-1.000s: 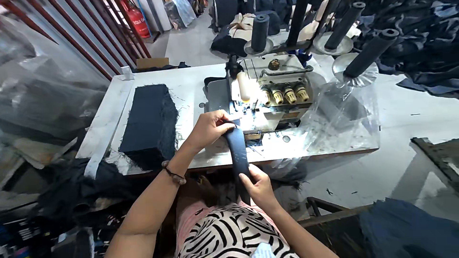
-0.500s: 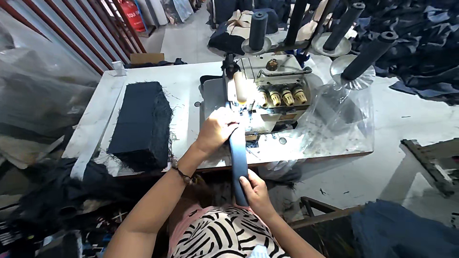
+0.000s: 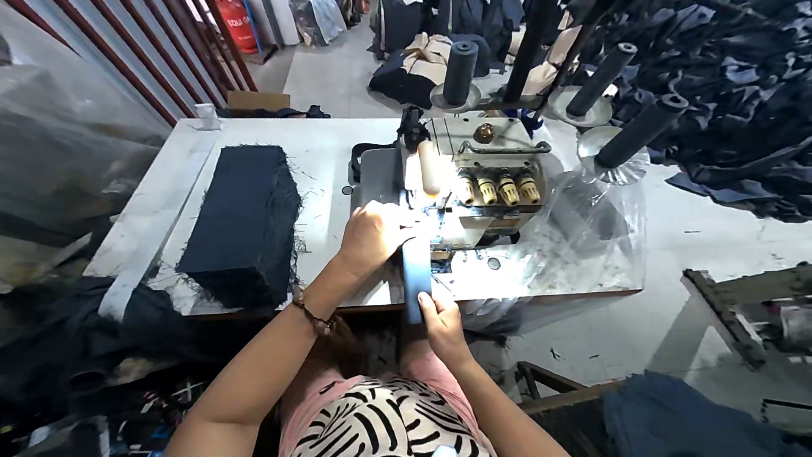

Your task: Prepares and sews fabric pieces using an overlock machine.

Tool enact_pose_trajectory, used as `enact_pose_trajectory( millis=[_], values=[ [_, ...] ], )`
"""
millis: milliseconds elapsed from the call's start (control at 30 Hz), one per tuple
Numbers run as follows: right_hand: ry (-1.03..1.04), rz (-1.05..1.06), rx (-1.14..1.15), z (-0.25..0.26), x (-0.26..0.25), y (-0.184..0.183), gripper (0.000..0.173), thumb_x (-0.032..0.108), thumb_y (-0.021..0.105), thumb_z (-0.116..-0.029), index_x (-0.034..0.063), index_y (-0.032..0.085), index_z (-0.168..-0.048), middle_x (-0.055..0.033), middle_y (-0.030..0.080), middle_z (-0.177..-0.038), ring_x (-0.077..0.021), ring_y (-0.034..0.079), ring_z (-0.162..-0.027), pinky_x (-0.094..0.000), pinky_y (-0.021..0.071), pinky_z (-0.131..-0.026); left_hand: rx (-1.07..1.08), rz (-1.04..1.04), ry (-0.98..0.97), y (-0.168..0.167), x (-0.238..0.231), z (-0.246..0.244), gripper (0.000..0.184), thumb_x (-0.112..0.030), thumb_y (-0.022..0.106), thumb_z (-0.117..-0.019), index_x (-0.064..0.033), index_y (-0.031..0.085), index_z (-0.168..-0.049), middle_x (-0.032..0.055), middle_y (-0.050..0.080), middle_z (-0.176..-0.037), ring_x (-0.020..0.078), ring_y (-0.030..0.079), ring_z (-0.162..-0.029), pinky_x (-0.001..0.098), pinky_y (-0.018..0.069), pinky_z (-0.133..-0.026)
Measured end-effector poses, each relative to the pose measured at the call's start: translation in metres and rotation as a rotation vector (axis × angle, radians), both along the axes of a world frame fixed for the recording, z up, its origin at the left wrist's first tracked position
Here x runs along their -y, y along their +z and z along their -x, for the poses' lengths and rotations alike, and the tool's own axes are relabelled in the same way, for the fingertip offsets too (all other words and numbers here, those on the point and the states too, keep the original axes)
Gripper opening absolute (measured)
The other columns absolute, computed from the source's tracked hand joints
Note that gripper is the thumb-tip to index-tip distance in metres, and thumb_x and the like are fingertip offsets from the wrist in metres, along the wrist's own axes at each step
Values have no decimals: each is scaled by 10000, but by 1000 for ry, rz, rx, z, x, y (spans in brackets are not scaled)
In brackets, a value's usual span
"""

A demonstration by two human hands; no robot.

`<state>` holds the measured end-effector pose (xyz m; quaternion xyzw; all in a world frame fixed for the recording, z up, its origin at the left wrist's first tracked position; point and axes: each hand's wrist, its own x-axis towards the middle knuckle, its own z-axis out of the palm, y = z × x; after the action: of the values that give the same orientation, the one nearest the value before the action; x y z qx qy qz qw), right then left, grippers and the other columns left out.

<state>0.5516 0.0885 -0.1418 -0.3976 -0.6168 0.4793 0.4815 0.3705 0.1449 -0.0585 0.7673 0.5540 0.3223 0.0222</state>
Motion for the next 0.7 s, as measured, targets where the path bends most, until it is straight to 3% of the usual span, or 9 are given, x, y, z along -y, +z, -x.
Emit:
enact_pose_trajectory(
  millis=[100,167,233,333,433,533,600,700],
  values=[
    [-23,32,-43,9,-15,2,250,57,463,-1018,-32,669,-907,5,620,-807,31,595,-762,-145,499,-729,0,14,0,-3,0,2,107,-171,748,-921,-77,770,-968,122,732,-1020,327,683,-986,536,538,-832],
    [-37,64,-62,14,-25,3,246,52,461,-1029,-50,676,-967,10,645,-796,32,612,-749,-157,516,-729,-13,12,-11,-4,2,2,103,-163,733,-930,-64,763,-935,126,731,-998,326,684,-987,529,537,-835],
    [-58,51,-80,20,-36,3,233,46,467,-1024,-32,674,-949,17,646,-785,20,624,-750,-173,532,-736,-40,-5,-13,-4,2,2,104,-167,731,-933,-72,771,-947,123,735,-988,321,688,-999,517,538,-855],
    [-48,19,-115,26,-51,4,237,82,467,-1033,-7,681,-980,9,661,-815,-22,651,-777,-228,568,-759,-104,21,-31,0,-3,8,209,-272,704,-961,-103,774,-1062,124,732,-1048,335,673,-1088,541,515,-970],
    [-1,7,-162,28,-60,3,248,80,451,-1011,31,675,-916,13,659,-823,-57,644,-765,-261,573,-739,-156,225,-35,9,-31,19,403,-456,680,-947,-176,735,-1231,99,718,-1250,365,591,-1293,629,396,-1101],
    [70,6,-171,26,-62,-11,291,61,413,-1011,40,654,-849,39,631,-759,-25,607,-690,-216,547,-675,-202,444,22,26,-58,22,419,-360,716,-933,-166,688,-1303,158,660,-1333,406,519,-1362,685,301,-1144],
    [87,48,-219,26,-63,-24,323,66,385,-1019,57,647,-830,65,619,-702,-5,572,-607,-187,509,-590,-217,514,76,34,-70,20,434,-324,752,-913,-134,676,-1295,202,641,-1326,421,519,-1349,697,310,-1124],
    [81,104,-268,25,-61,-23,346,81,354,-1024,93,606,-786,85,571,-627,0,512,-524,-172,455,-517,-195,494,106,33,-77,21,530,-447,753,-902,-129,662,-1315,185,641,-1344,408,507,-1368,703,302,-1123]
  ],
)
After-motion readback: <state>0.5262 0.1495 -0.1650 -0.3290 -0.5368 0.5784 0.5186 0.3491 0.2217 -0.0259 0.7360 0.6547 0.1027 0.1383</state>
